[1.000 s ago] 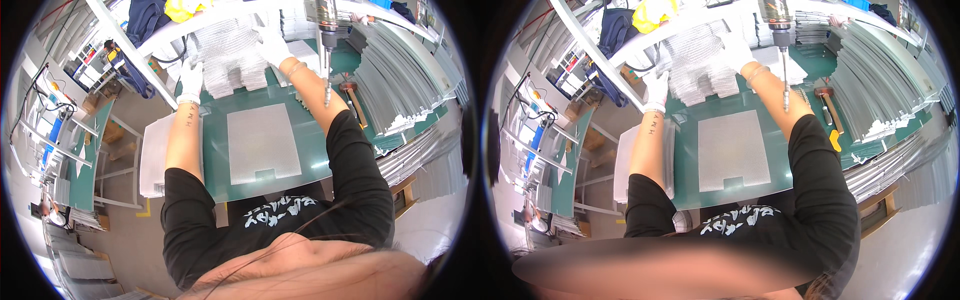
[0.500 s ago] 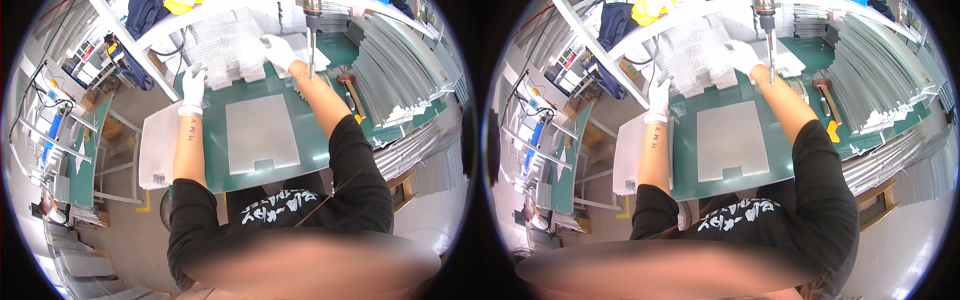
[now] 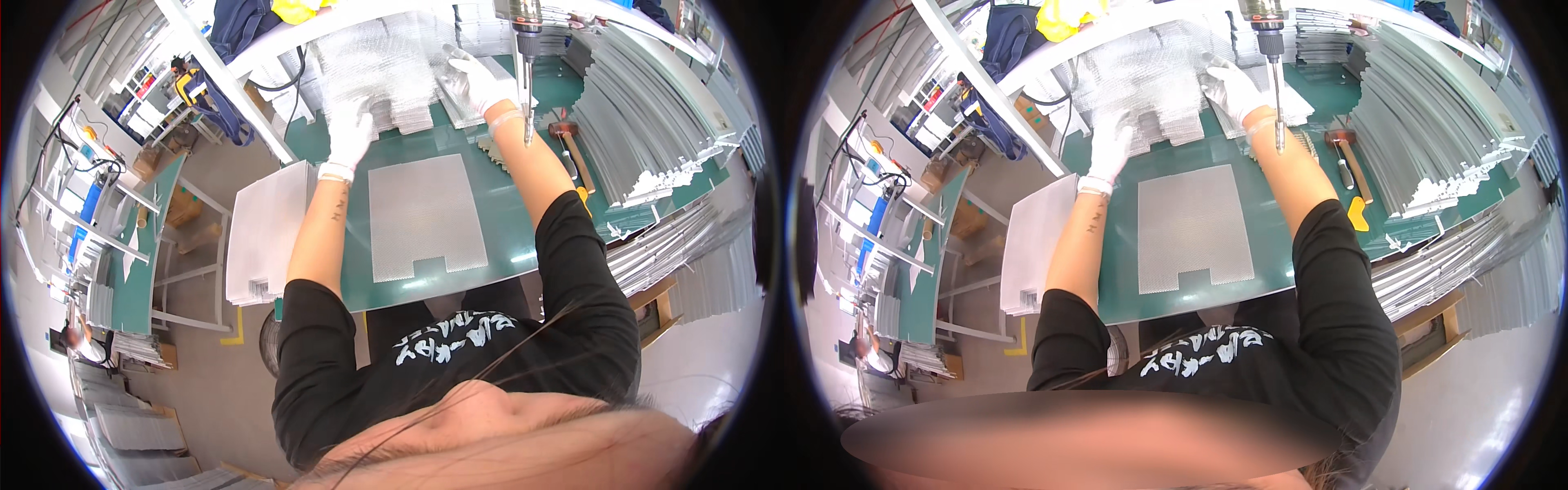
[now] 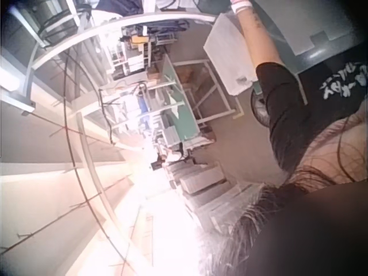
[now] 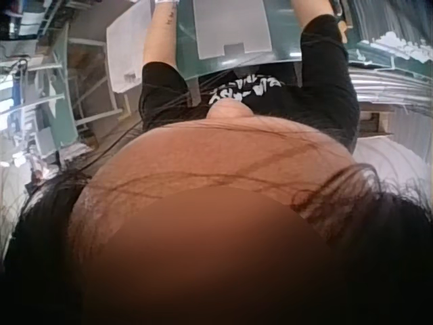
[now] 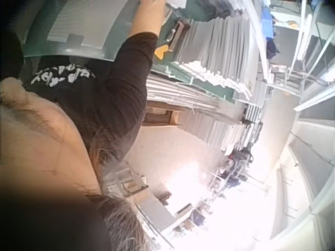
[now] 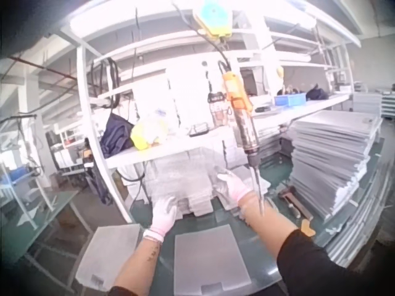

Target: Assemble metal mesh filters by attaching frames and securing them with a drill.

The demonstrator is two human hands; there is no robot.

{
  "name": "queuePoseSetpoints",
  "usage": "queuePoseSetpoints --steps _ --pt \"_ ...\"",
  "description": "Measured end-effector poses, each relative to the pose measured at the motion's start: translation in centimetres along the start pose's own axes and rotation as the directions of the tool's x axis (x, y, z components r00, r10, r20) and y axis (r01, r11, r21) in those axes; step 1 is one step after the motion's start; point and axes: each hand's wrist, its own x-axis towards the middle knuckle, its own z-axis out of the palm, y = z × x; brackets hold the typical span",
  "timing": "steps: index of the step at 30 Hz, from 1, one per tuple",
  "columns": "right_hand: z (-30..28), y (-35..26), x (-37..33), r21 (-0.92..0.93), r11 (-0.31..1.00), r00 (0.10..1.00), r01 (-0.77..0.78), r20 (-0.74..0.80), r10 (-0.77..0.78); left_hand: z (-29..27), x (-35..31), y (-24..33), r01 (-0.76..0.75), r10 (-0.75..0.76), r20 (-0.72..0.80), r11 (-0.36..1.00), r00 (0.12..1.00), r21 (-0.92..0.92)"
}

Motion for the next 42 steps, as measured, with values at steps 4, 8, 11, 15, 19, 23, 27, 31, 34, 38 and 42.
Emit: queuePoseSetpoints --steps 4,8,11,15,19,23,27,31,34,38,42 --pt "1.2 1.6 2.0 -0.053 0.988 0.944 -0.147 -0.304 0.124 3.3 3.9 1.2 -0.122 0.048 0.137 0.789 0.989 0.602" --pt "1.0 1.9 3.5 -0.008 0.992 0.982 0.129 -0.141 -0.129 5.3 5.9 0.9 -0.016 -0.125 0.175 0.771 0.977 0.636" --pt "0.7 1.9 3.8 0.129 0.987 0.978 0.095 -0.199 -0.068 6.6 5.9 -0.4 0.030 -0.182 0.183 0.784 0.966 0.620" --pt "0.9 1.0 4.4 -0.109 0.993 0.997 -0.042 -0.066 0.035 7.9 7.1 -2.3 0.044 -0.231 0.251 0.811 0.940 0.583" --pt "1.2 -0.1 5.2 0.189 0.953 0.951 0.237 0.156 -0.267 8.2 9.1 -3.3 0.056 -0.243 0.283 0.841 0.928 0.539" --pt "1.4 0.5 3.5 -0.153 0.983 0.990 -0.098 0.084 0.111 7.4 9.1 -2.9 0.054 -0.278 0.305 0.814 0.911 0.579" --pt "1.7 1.2 -1.5 0.179 0.977 0.980 0.120 0.134 -0.145 6.1 7.1 -1.6 0.044 -0.216 0.284 0.860 0.934 0.508" --pt "1.4 1.1 -8.7 0.113 0.983 0.974 0.145 0.156 -0.162 5.4 4.0 -0.7 0.007 -0.026 0.029 0.856 0.999 0.517" --pt "1.0 2.1 -12.6 0.031 0.982 0.974 0.185 0.125 -0.187 4.9 1.8 0.0 -0.022 0.078 -0.093 0.868 0.993 0.496" --pt "0.7 2.6 -18.4 -0.116 0.986 0.992 0.118 0.054 -0.113 2.4 -3.4 3.4 -0.011 0.030 -0.135 0.990 0.990 0.142" --pt "2.0 2.8 -26.5 -0.544 0.834 0.977 0.094 -0.112 -0.183 -2.7 -16.0 9.4 0.450 -0.558 0.328 0.093 0.762 -0.888"
